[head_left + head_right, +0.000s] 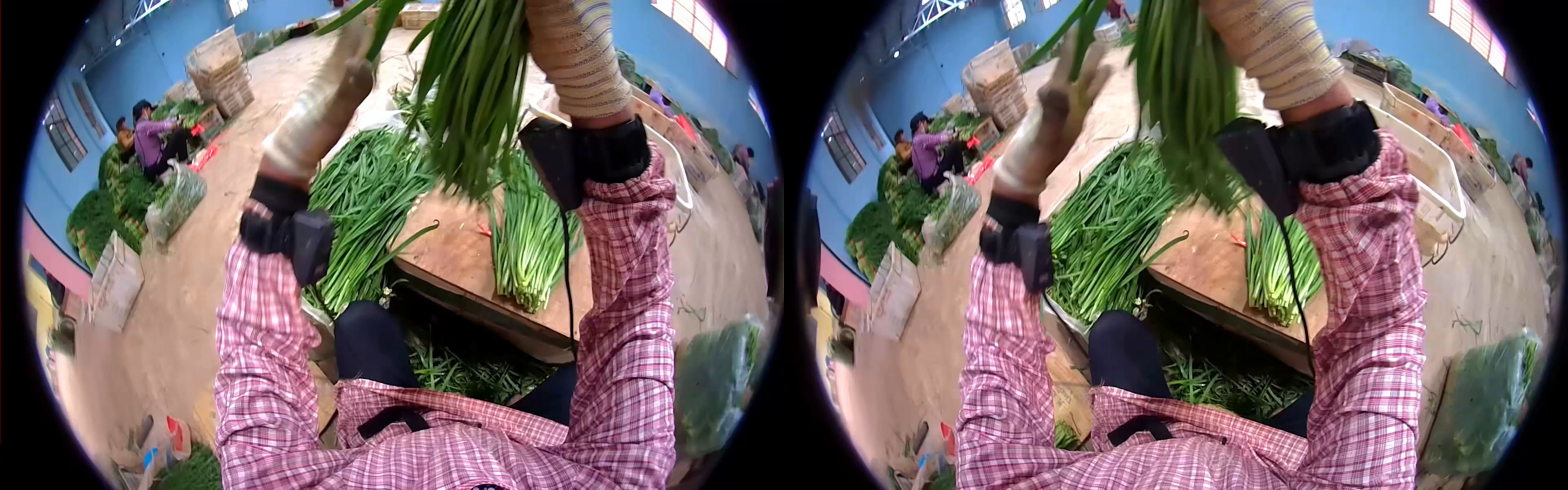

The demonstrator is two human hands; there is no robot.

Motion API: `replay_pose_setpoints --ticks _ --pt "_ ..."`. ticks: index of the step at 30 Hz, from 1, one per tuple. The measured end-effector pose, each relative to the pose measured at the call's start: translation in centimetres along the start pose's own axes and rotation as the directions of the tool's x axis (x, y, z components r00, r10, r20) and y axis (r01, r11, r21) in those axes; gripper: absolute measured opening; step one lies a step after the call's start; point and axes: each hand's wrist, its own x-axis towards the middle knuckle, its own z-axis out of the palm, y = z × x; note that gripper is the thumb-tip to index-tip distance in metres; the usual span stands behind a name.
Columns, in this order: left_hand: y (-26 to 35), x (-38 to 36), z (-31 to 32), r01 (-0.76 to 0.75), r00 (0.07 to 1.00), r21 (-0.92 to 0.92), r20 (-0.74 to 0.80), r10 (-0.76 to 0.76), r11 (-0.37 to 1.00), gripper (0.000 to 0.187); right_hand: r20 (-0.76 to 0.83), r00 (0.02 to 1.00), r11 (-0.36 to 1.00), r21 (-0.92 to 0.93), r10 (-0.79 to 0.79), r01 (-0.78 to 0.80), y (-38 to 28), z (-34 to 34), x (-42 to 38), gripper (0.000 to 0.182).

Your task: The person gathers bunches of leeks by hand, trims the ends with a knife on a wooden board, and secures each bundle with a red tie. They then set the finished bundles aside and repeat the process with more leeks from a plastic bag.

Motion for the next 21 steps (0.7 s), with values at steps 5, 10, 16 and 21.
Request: replay_pose_setpoints --ticks 5,10,16,21 --pt "0.7 -0.5 3.4 0.432 0.862 -0.255 0.399 -0.313 0.865 0.080 -0.145 0.957 0.812 0.569 0.251 -0.127 4.5 0.2 -4.9 0.023" --pt "10.7 -7.8 8.7 0.942 0.323 -0.286 0.630 -0.706 0.176 0.075 0.248 0.482 -0.090 0.941 0.840 -0.326 2.0 2.5 -17.7 0.024" --pt "14.2 -17.5 5.1 0.997 -0.077 0.013 0.502 -0.862 -0.081 0.065 0.478 0.276 -0.365 0.853 0.834 -0.374 -6.6 3.1 -33.3 0.047" --pt "15.3 -22.5 3.4 0.982 -0.126 0.180 0.371 -0.920 -0.062 0.062 0.436 0.304 0.166 0.326 0.847 -0.931 -8.8 -0.8 -36.1 0.074"
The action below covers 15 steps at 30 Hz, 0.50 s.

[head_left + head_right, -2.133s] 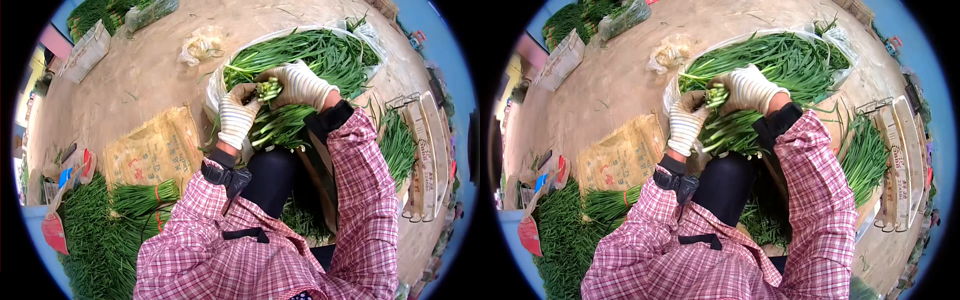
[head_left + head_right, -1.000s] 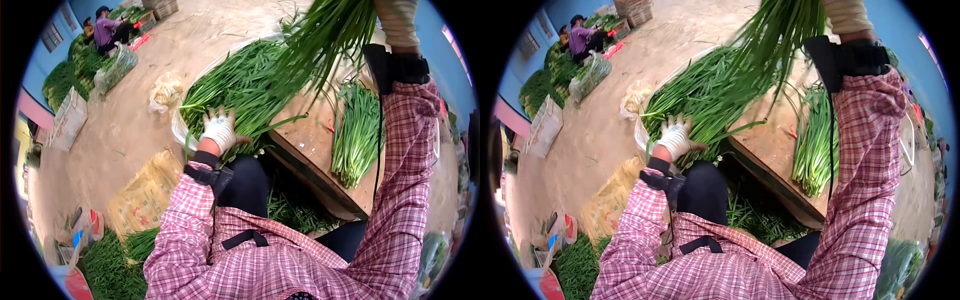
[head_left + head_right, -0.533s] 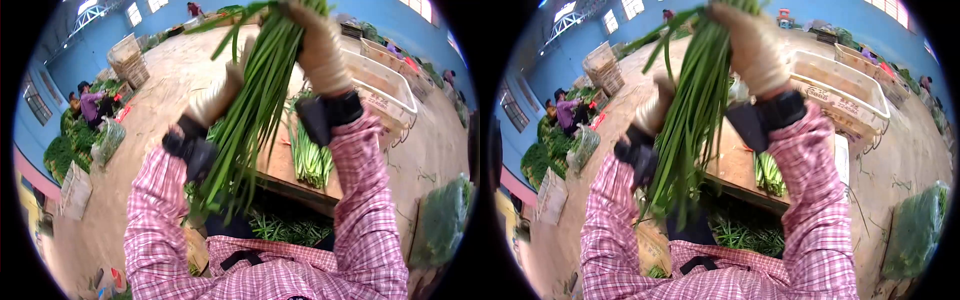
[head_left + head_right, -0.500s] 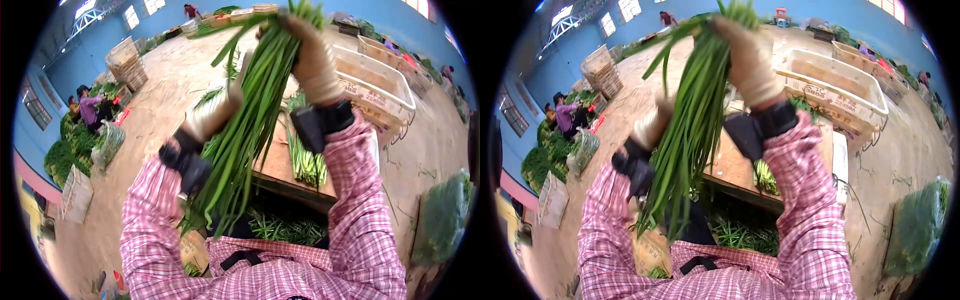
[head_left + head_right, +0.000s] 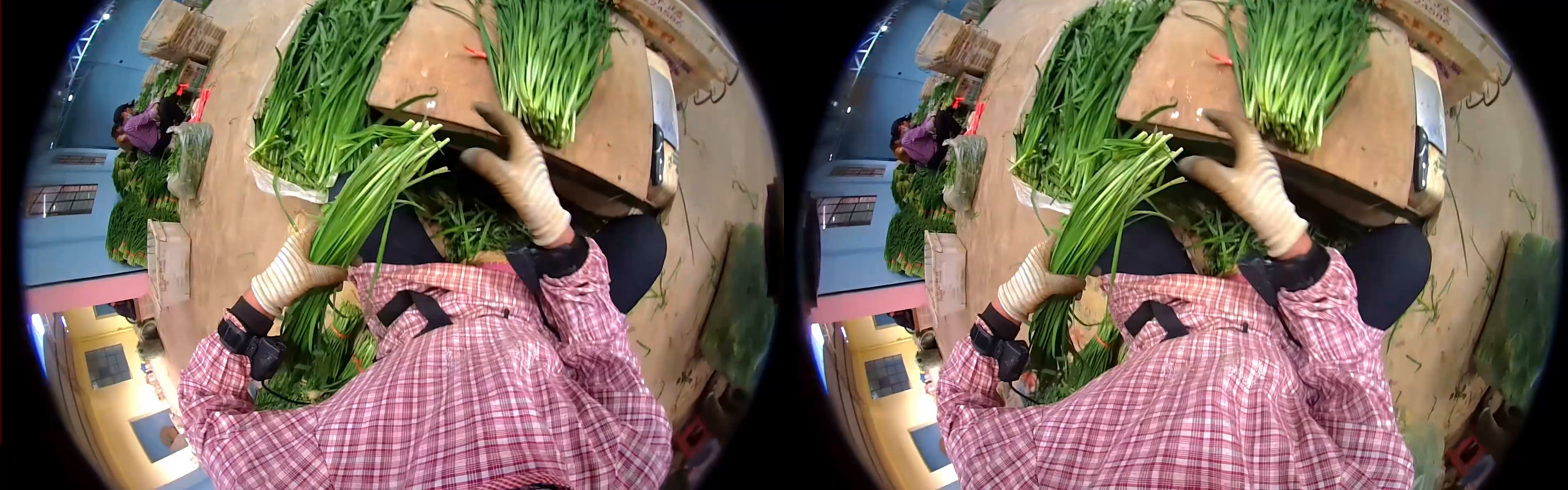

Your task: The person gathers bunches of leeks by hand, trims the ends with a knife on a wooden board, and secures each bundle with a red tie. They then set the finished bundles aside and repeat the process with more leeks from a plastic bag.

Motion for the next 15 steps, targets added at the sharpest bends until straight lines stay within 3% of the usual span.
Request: replay_pose_setpoints --ticks 2,3,4,6,7,10,12,13,14,15 --pt "-0.1 0.0 0.8 0.002 1.000 0.022 -0.015 -0.002 1.000 0.065 -0.034 0.986 0.922 -0.360 -0.162 0.139 0.1 1.9 0.2 0.073" --pt "-0.1 0.0 1.1 -0.005 0.999 0.041 -0.042 0.007 0.999 0.068 -0.072 0.970 0.883 -0.433 -0.233 0.180 -0.3 2.8 0.2 0.073" --pt "-0.1 0.2 1.4 -0.008 0.999 0.044 -0.032 0.010 0.999 0.068 -0.095 0.953 0.851 -0.482 -0.287 0.208 -0.6 3.6 0.1 0.050" --pt "-0.3 0.6 1.8 -0.138 0.990 0.145 -0.015 0.142 0.980 0.073 -0.030 0.887 0.704 -0.621 -0.461 0.345 1.2 3.4 0.5 0.024" --pt "-0.8 0.8 1.5 -0.126 0.991 0.212 -0.008 0.131 0.969 0.080 -0.064 0.864 0.685 -0.640 -0.499 0.348 1.9 2.9 0.4 0.007" --pt "-0.9 0.3 0.9 -0.060 0.998 0.181 -0.004 0.062 0.982 0.090 -0.238 0.881 0.713 -0.686 -0.408 0.145 4.1 0.0 -0.4 0.011" --pt "-1.2 0.2 0.5 -0.072 0.997 0.183 -0.003 0.073 0.980 0.090 -0.027 0.997 0.337 -0.941 -0.074 -0.001 4.3 -2.8 -0.7 0.020" --pt "-1.2 0.2 0.5 -0.057 0.998 0.160 -0.008 0.059 0.985 0.090 -0.025 0.999 0.340 -0.940 0.029 -0.033 3.6 -2.8 -1.7 0.029" --pt "-1.0 0.4 0.6 -0.044 0.999 0.138 -0.008 0.046 0.989 0.090 0.011 0.990 0.458 -0.886 -0.142 0.076 3.5 -2.1 -2.5 0.037" --pt "-0.7 0.6 0.3 0.022 0.999 0.188 0.041 -0.030 0.982 0.092 0.002 0.987 0.592 -0.800 -0.160 0.098 2.2 -0.8 -2.7 0.038"
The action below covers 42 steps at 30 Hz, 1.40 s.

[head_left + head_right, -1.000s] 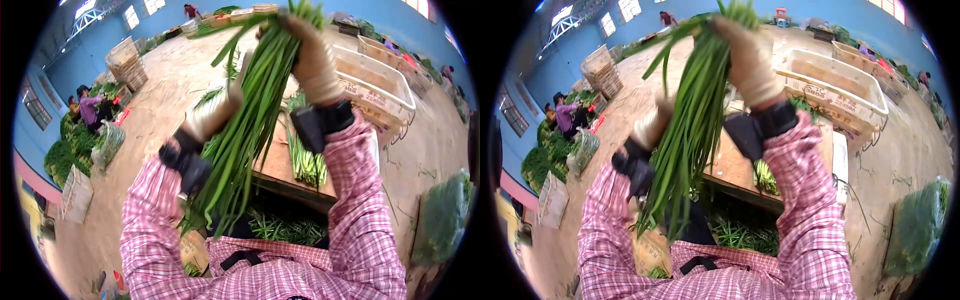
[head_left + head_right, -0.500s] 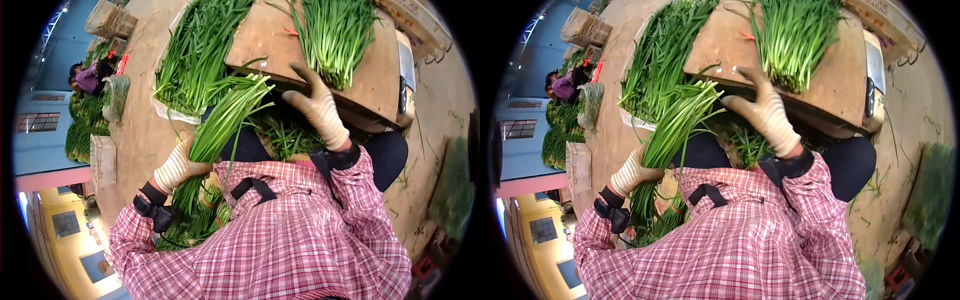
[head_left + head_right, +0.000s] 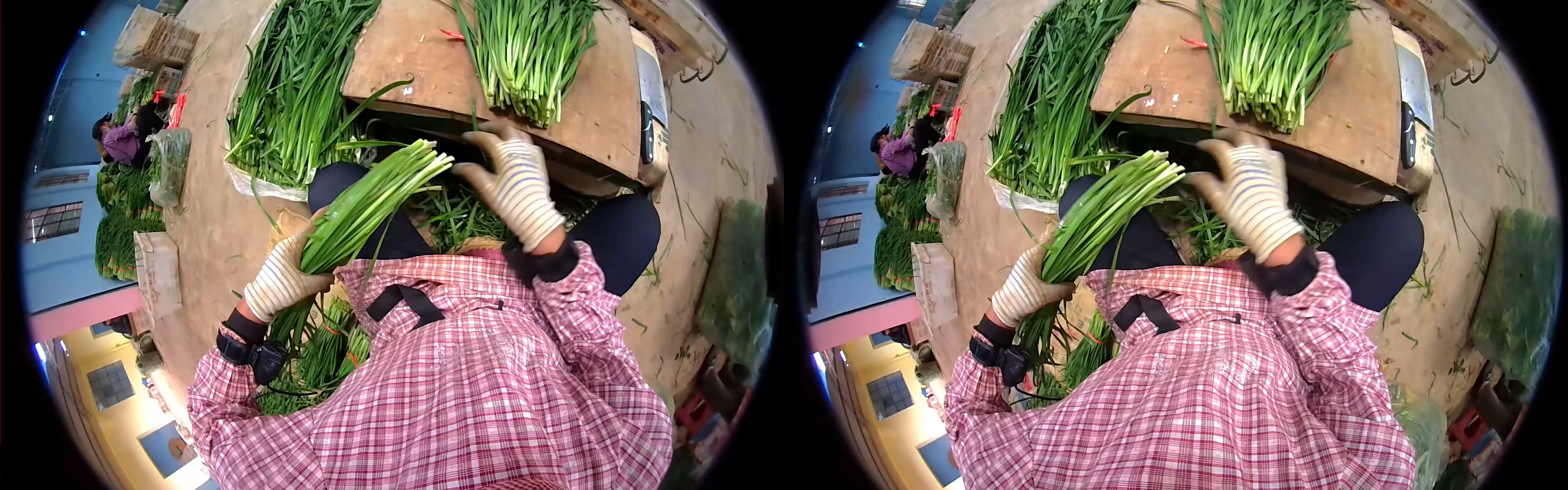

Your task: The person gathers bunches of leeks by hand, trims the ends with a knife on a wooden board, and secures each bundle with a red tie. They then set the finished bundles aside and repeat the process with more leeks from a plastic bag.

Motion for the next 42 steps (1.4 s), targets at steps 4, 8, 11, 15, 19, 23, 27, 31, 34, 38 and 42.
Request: replay_pose_setpoints --ticks 4,8,11,15,19,23,27,31,34,38,42 --pt "-0.1 0.9 0.6 -0.149 0.989 0.049 0.025 0.148 0.988 0.091 -0.202 0.903 0.902 0.137 -0.379 0.409 -3.7 -0.2 1.1 0.022" --pt "0.2 0.5 0.3 -0.128 0.990 0.108 0.075 0.120 0.986 0.090 -0.359 0.932 0.809 0.564 0.057 0.167 -0.6 1.5 -0.1 0.008" --pt "-0.5 0.2 0.1 -0.172 0.983 0.066 0.079 0.167 0.983 0.089 -0.243 0.958 0.942 0.330 0.151 -0.065 2.5 -0.7 -1.5 0.008" --pt "0.2 0.6 0.8 -0.326 0.938 0.389 0.020 0.347 0.861 0.083 -0.011 1.000 0.784 0.620 -0.018 0.021 -0.8 -1.5 -0.7 0.041" --pt "0.4 0.6 1.1 -0.283 0.923 0.716 0.024 0.383 0.638 0.079 0.259 0.937 0.692 0.633 0.234 -0.347 0.2 0.0 -1.0 0.024" --pt "-0.3 0.5 1.5 -0.390 0.809 0.802 0.064 0.584 0.453 0.076 0.321 0.921 0.956 -0.260 0.220 -0.137 5.2 -0.4 -2.0 0.053" --pt "0.8 1.0 2.2 -0.428 0.754 0.844 0.135 0.643 0.325 0.071 0.461 0.881 0.613 0.728 -0.104 -0.309 2.4 1.1 0.2 0.048" --pt "0.4 1.1 2.3 -0.409 0.776 0.851 0.135 0.616 0.329 0.069 0.253 0.965 0.706 0.673 0.064 -0.223 2.7 4.5 0.3 0.023" --pt "-0.2 1.2 2.0 -0.373 0.780 0.864 0.095 0.619 0.337 0.068 0.268 0.935 0.973 -0.048 0.231 -0.227 6.2 3.8 -0.8 0.022" --pt "-0.3 2.1 1.9 -0.339 0.784 0.888 0.085 0.615 0.310 0.068 0.211 0.977 0.989 0.146 -0.014 -0.018 2.4 0.0 -1.1 0.023" --pt "-0.2 2.8 1.9 -0.346 0.763 0.900 0.105 0.638 0.265 0.070 0.241 0.887 0.892 0.331 -0.394 0.306 0.0 -0.2 -0.7 0.023"
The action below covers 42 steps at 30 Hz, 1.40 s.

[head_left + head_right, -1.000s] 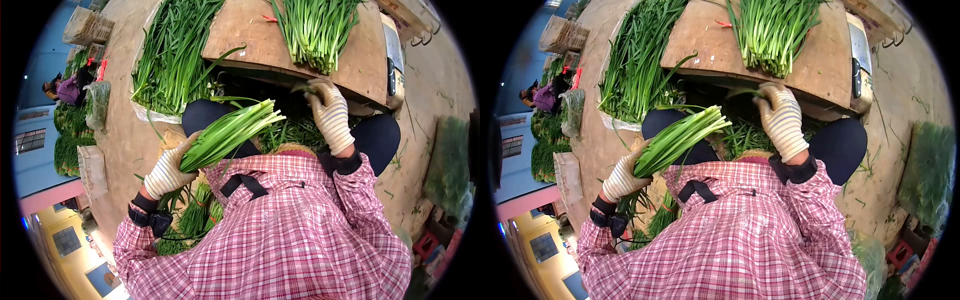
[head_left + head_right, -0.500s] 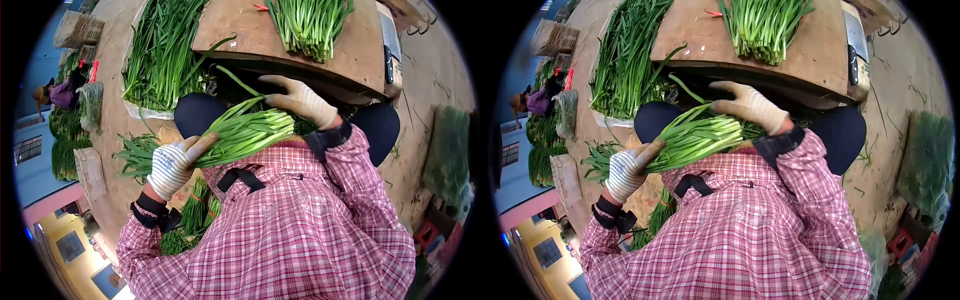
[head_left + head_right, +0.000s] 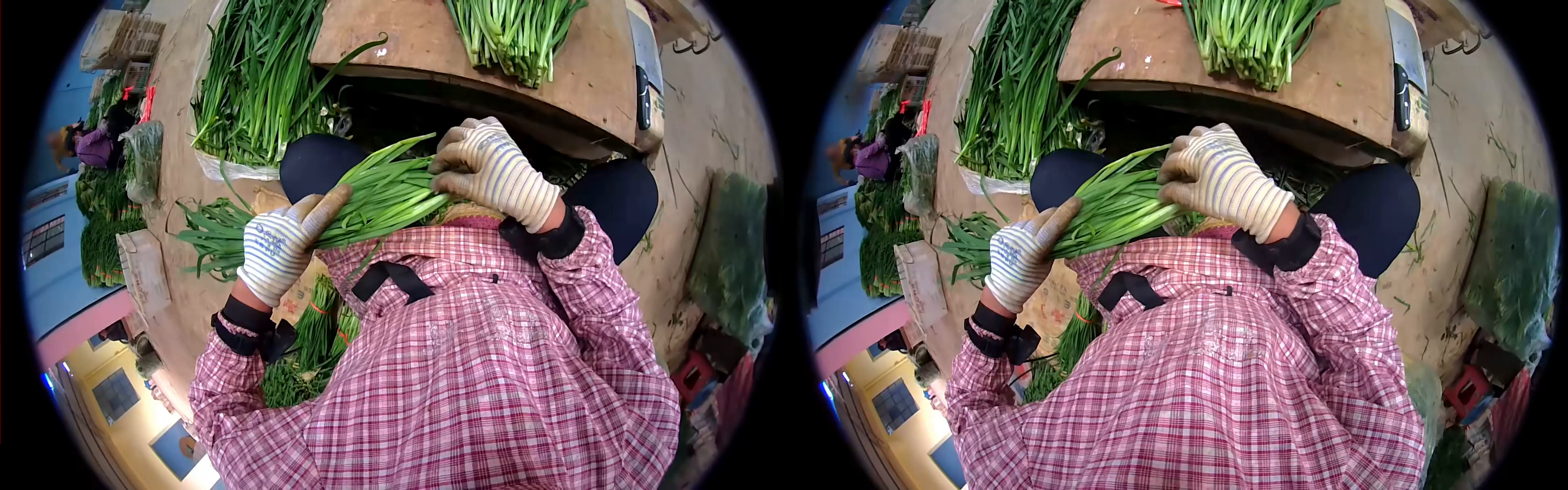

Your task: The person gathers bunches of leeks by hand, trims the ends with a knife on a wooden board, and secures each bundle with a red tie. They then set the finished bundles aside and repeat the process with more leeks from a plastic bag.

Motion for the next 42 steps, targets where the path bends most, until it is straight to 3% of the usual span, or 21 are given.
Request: replay_pose_setpoints --ticks 5,8,11,13,15,17,19,21,22,23,25,27,30,32,33,35,37,38,39,41,42 --pt "0.3 0.3 0.4 -0.010 0.999 0.039 0.040 0.008 0.999 0.073 0.097 0.990 0.956 -0.285 0.102 -0.070 -0.4 0.9 0.4 0.020" --pt "-0.2 0.3 0.8 -0.006 1.000 0.038 0.028 0.005 0.999 0.075 0.019 0.994 0.821 -0.565 0.108 -0.078 0.2 1.4 0.2 0.014" --pt "-0.2 0.4 0.4 0.021 0.999 0.011 0.037 -0.021 1.000 0.077 -0.046 0.841 0.491 -0.794 0.539 -0.358 2.8 -0.9 -0.7 0.012" --pt "-0.3 0.6 0.5 0.037 0.999 0.042 0.025 -0.038 0.998 0.078 -0.105 0.941 0.796 -0.507 0.322 -0.329 1.4 -0.3 -1.4 0.021" --pt "-0.2 1.1 0.2 0.027 0.999 0.061 0.031 -0.028 0.998 0.078 -0.031 0.983 0.962 -0.202 0.180 -0.182 -0.2 1.1 -0.7 0.025" --pt "-0.4 1.4 0.3 0.014 0.999 0.081 0.031 -0.016 0.997 0.078 0.127 0.989 0.958 -0.284 0.079 -0.040 0.6 2.0 -0.4 0.021" --pt "-0.9 1.3 0.9 -0.006 1.000 0.097 -0.020 0.008 0.995 0.078 0.156 0.971 0.861 -0.501 0.183 -0.082 1.2 2.7 -0.8 0.017" --pt "-1.3 1.1 0.8 0.006 1.000 0.103 -0.003 -0.006 0.995 0.077 0.076 0.932 0.765 -0.596 0.355 -0.242 2.9 2.7 -1.2 0.018" --pt "-1.4 1.2 0.8 0.024 1.000 0.109 0.010 -0.025 0.994 0.076 -0.006 0.911 0.843 -0.376 0.412 -0.384 3.6 2.6 -1.6 0.022" --pt "-1.2 1.4 0.8 0.023 1.000 0.105 0.005 -0.024 0.994 0.076 -0.006 0.911 0.841 -0.381 0.413 -0.384 3.0 2.3 -1.3 0.022" --pt "-0.7 1.8 0.7 0.007 1.000 0.130 0.018 -0.009 0.991 0.074 -0.035 0.977 0.970 -0.117 0.212 -0.215 0.7 2.1 -0.1 0.024" --pt "-0.6 2.2 0.8 -0.020 1.000 0.130 0.011 0.018 0.991 0.075 0.079 0.981 0.962 -0.227 0.175 -0.153 1.0 3.5 0.5 0.025" --pt "-0.5 2.4 1.3 -0.039 0.998 0.131 0.053 0.033 0.991 0.076 0.089 0.986 0.931 -0.351 0.138 -0.099 1.1 4.3 0.5 0.020" --pt "-0.7 1.9 1.3 -0.017 0.999 0.096 0.048 0.012 0.995 0.076 0.076 0.902 0.766 -0.561 0.424 -0.313 1.8 3.5 0.5 0.014" --pt "-0.8 1.7 1.3 0.007 0.999 0.062 0.042 -0.009 0.998 0.076 -0.040 0.912 0.700 -0.628 0.407 -0.340 3.5 3.2 -0.5 0.011" --pt "-1.1 1.4 1.2 0.031 0.998 0.079 0.057 -0.036 0.996 0.076 -0.006 0.776 0.509 -0.751 0.631 -0.420 7.0 2.4 -2.0 0.009" --pt "-1.2 1.6 1.0 0.053 0.996 0.099 0.069 -0.060 0.994 0.076 -0.051 0.864 0.706 -0.555 0.500 -0.441 3.4 1.0 -0.1 0.024" --pt "-1.0 1.9 1.0 0.033 0.998 0.079 0.051 -0.038 0.996 0.076 -0.118 0.955 0.901 -0.318 0.272 -0.296 2.9 2.2 0.7 0.023" --pt "-0.8 2.0 1.0 0.013 0.999 0.061 0.034 -0.015 0.998 0.076 -0.246 0.968 0.994 -0.076 0.053 -0.074 2.7 3.4 1.2 0.022" --pt "-0.5 2.0 0.7 0.001 1.000 0.074 0.026 -0.003 0.997 0.076 -0.023 0.998 0.996 0.066 -0.062 0.063 2.9 4.3 2.4 0.019" --pt "-0.4 2.0 0.5 0.000 0.999 0.086 0.043 -0.004 0.996 0.076 -0.033 0.997 0.998 -0.019 -0.066 0.065 3.1 4.7 2.5 0.019"
